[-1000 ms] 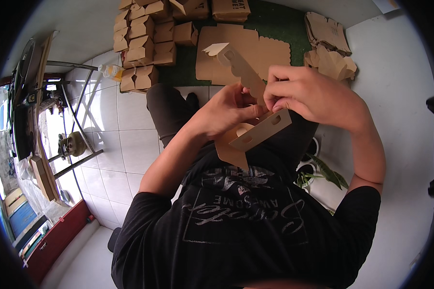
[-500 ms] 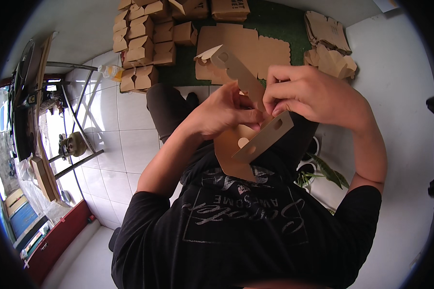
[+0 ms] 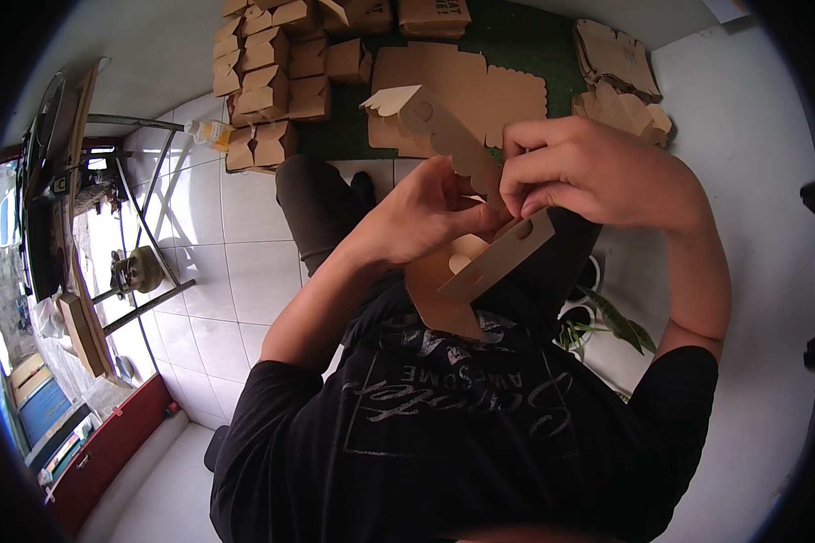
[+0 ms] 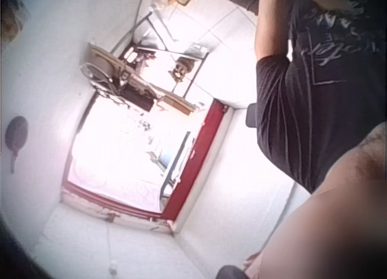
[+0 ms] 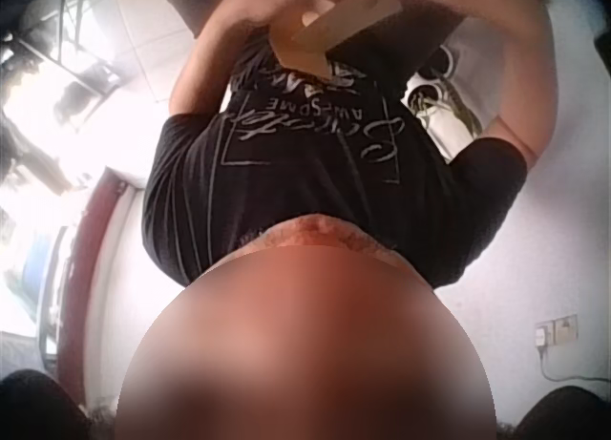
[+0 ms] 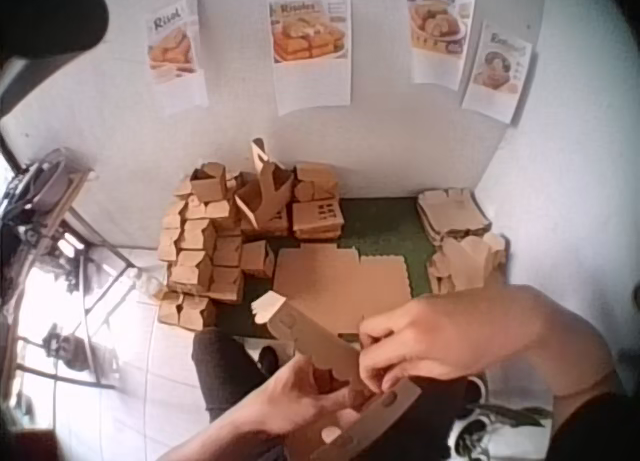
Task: The person assembles flat cardboard takeout boxes by folding the sides and interlocking tabs to form a closed box. They handle each box one at a time, fold the flaps, and place the completed boxes into a stack on the table.
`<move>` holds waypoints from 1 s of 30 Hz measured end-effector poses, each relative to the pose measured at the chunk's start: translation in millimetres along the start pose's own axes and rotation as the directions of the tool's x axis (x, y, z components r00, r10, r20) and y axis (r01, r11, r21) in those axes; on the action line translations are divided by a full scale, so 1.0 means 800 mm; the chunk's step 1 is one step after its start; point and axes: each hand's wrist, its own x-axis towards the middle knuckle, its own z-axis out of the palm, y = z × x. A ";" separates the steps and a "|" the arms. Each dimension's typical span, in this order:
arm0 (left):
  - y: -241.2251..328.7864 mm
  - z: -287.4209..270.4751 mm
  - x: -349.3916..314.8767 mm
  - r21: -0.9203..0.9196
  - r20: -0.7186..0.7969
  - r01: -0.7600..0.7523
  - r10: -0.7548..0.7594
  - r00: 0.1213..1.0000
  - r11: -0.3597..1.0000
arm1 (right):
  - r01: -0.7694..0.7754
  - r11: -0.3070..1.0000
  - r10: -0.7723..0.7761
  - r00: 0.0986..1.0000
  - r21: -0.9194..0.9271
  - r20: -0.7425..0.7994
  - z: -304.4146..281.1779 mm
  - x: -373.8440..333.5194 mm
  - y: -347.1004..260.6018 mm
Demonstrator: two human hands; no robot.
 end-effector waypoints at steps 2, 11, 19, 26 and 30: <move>-0.001 0.000 0.000 0.024 -0.002 -0.009 0.009 1.000 1.000 | 0.008 1.000 -0.008 1.000 -0.007 -0.014 0.001 0.000 0.002; 0.005 0.006 -0.007 0.131 -0.051 -0.040 0.047 0.998 0.991 | -0.068 0.989 0.072 0.997 0.132 -0.027 -0.002 -0.004 -0.005; 0.016 0.010 -0.007 0.093 -0.061 0.085 -0.079 0.995 0.992 | -0.060 0.998 0.061 0.997 0.013 -0.045 0.003 0.000 0.002; 0.013 0.011 -0.008 0.071 -0.028 0.056 -0.054 0.998 0.996 | -0.032 0.999 0.034 0.996 0.029 -0.086 0.006 -0.002 0.004; 0.013 0.011 -0.007 0.113 -0.053 0.041 -0.035 0.998 0.993 | 0.017 0.999 -0.022 0.991 -0.038 -0.135 0.011 -0.005 0.009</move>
